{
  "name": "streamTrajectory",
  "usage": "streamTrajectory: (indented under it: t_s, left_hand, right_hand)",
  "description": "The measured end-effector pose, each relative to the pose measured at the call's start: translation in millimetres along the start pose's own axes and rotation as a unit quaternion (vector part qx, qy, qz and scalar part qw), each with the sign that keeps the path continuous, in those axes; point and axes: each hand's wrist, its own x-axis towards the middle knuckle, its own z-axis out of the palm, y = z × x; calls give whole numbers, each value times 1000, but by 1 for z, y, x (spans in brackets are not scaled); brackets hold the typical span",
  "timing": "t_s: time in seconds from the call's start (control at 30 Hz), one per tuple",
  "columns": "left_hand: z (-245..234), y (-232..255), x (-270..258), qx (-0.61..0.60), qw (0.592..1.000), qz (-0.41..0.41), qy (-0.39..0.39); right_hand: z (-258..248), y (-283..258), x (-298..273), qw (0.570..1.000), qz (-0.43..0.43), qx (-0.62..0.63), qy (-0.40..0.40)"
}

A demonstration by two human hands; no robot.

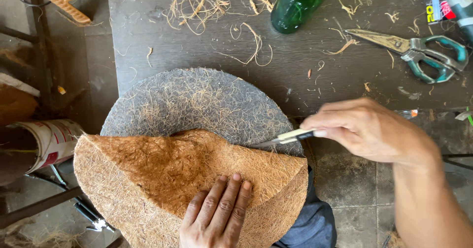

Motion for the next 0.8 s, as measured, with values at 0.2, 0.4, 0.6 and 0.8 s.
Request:
streamTrajectory:
  t_s: [0.2, 0.4, 0.6, 0.8]
  left_hand:
    - [1, 2, -4, 29, 1000, -2, -4]
    - [1, 0, -6, 34, 999, 13, 0]
    - [3, -2, -15, 35, 999, 19, -13]
    - [2, -7, -16, 42, 999, 33, -7]
  right_hand:
    - [-8, -7, -7, 998, -1, 1, 59]
    - [6, 7, -20, 999, 14, 18, 25]
    - [-8, 5, -46, 990, 137, -5, 20]
    - [-3, -5, -18, 996, -24, -33, 79]
